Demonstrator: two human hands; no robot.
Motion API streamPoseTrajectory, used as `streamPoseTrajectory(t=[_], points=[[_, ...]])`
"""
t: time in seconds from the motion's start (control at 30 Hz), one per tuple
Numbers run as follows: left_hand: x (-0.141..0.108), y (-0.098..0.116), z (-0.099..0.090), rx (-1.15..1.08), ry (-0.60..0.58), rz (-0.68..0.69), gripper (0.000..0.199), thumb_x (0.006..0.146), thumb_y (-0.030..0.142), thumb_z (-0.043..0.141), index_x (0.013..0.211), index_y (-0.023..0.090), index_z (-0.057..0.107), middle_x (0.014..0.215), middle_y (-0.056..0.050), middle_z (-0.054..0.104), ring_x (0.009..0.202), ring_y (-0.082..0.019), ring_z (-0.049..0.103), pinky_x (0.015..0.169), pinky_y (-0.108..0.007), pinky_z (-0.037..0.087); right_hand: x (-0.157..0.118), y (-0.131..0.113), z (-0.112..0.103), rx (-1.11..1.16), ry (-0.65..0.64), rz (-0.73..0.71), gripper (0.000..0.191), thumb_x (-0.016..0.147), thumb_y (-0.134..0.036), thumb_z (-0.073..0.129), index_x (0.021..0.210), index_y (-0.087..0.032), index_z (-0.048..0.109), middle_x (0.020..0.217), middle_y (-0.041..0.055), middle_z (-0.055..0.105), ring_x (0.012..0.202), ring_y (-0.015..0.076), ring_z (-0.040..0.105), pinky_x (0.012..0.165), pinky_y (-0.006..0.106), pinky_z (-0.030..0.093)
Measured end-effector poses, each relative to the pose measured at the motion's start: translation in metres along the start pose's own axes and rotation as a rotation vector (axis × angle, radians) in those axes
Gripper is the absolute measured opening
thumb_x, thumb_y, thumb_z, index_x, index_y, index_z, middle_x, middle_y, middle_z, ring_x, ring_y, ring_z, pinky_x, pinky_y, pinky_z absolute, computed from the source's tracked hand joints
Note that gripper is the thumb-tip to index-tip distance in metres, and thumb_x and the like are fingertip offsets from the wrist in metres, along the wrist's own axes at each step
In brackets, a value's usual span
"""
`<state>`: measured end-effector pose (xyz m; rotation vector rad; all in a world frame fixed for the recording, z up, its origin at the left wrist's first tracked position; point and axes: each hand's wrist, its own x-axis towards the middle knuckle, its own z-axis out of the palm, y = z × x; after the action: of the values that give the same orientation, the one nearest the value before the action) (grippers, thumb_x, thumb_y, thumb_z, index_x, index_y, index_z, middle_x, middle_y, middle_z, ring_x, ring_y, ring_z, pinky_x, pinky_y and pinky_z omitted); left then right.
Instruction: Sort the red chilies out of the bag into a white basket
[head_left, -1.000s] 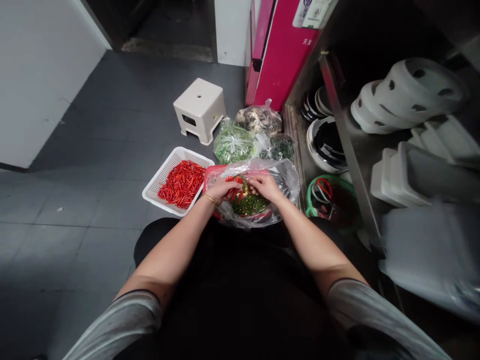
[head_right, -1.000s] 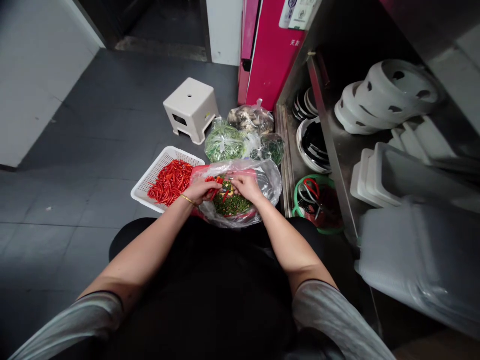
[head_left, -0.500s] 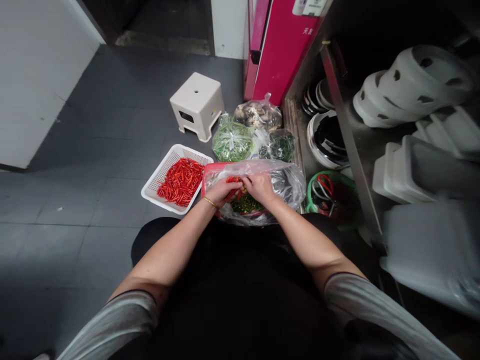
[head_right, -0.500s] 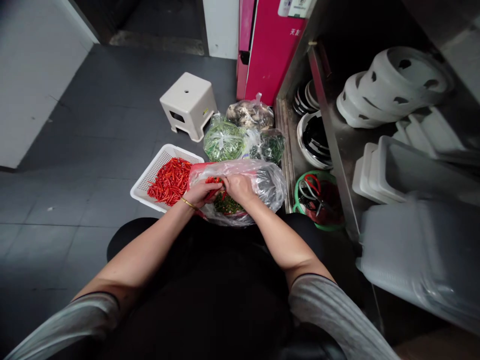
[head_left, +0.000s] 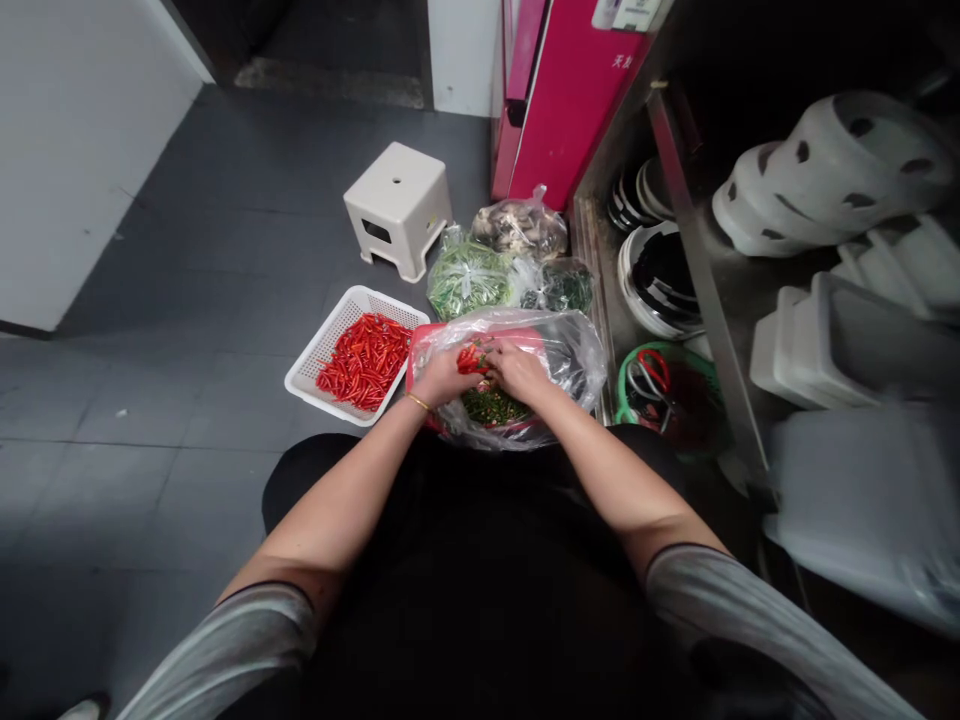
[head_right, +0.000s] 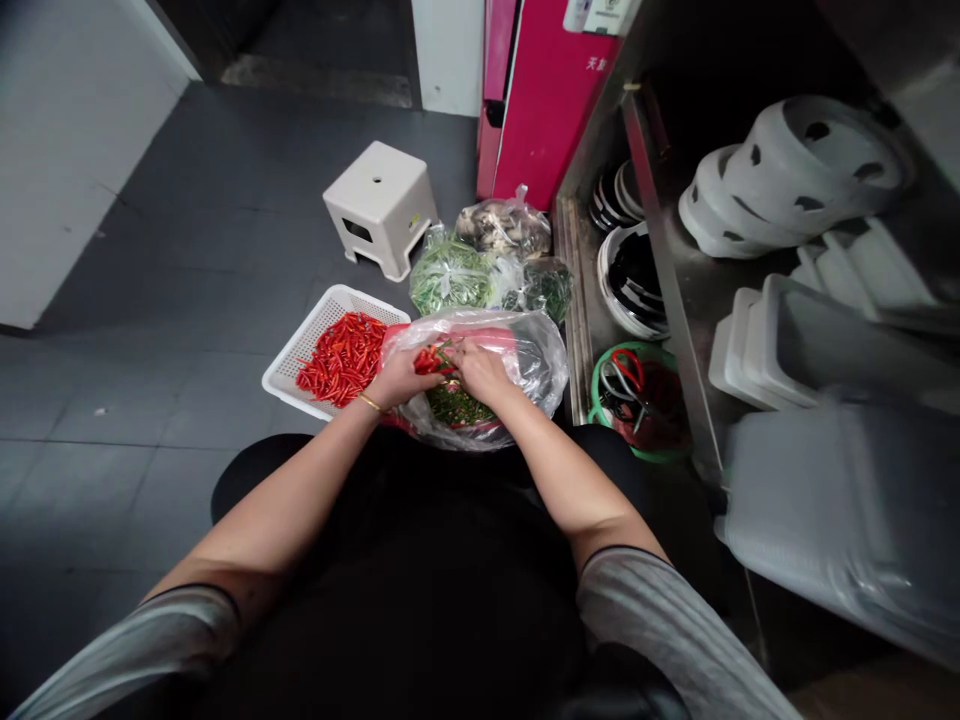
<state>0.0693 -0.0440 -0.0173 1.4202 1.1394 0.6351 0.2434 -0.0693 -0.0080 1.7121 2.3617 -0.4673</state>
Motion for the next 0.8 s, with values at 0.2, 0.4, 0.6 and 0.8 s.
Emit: streamPoseTrajectory(t=[0.2,0.4,0.6,0.8], points=[[-0.001,0.008,-0.001,0.078,-0.127,-0.104,0.015,0.054,0.023,0.071,0.060,0.015,0.060,0.052,0.003,0.053,0.053,-0.011,0.047,0.057,-0.025,0.039,-0.010,0.007,-0.013,0.341,0.145,-0.075,0.020,0.092,-0.030,0.053,0.087,-0.016,0.067,0.084,0.0082,0.068,0.081,0.0205,0.062,0.074,0.029,0.045],[-0.016,0.029,-0.002,-0.514,-0.303,-0.140,0.026,0.053,0.027,0.076,0.067,0.012,0.060,0.052,0.003,0.053,0.044,-0.006,0.041,0.044,-0.020,0.030,-0.018,-0.006,-0.017,1.461,0.070,-0.179,0.042,0.079,-0.060,0.060,0.076,-0.017,0.057,0.052,-0.0051,0.053,0.039,0.0081,0.043,0.041,0.019,0.035],[-0.007,0.024,-0.037,-0.292,0.094,-0.103,0.023,0.052,0.022,0.073,0.062,0.014,0.053,0.054,0.005,0.049,0.050,-0.007,0.042,0.049,-0.020,0.034,-0.014,0.010,-0.020,1.066,-0.151,-0.090,0.047,0.087,-0.060,0.048,0.083,-0.015,0.063,0.067,0.0050,0.066,0.057,0.0155,0.061,0.056,0.026,0.048],[-0.016,0.015,-0.068,0.150,0.226,-0.088,0.015,0.057,0.022,0.064,0.058,0.016,0.051,0.055,0.005,0.048,0.053,-0.009,0.041,0.053,-0.023,0.035,-0.020,-0.023,-0.008,0.189,-0.140,0.005,0.039,0.092,-0.051,0.047,0.101,-0.019,0.068,0.102,0.0116,0.071,0.096,0.0260,0.066,0.082,0.034,0.049]])
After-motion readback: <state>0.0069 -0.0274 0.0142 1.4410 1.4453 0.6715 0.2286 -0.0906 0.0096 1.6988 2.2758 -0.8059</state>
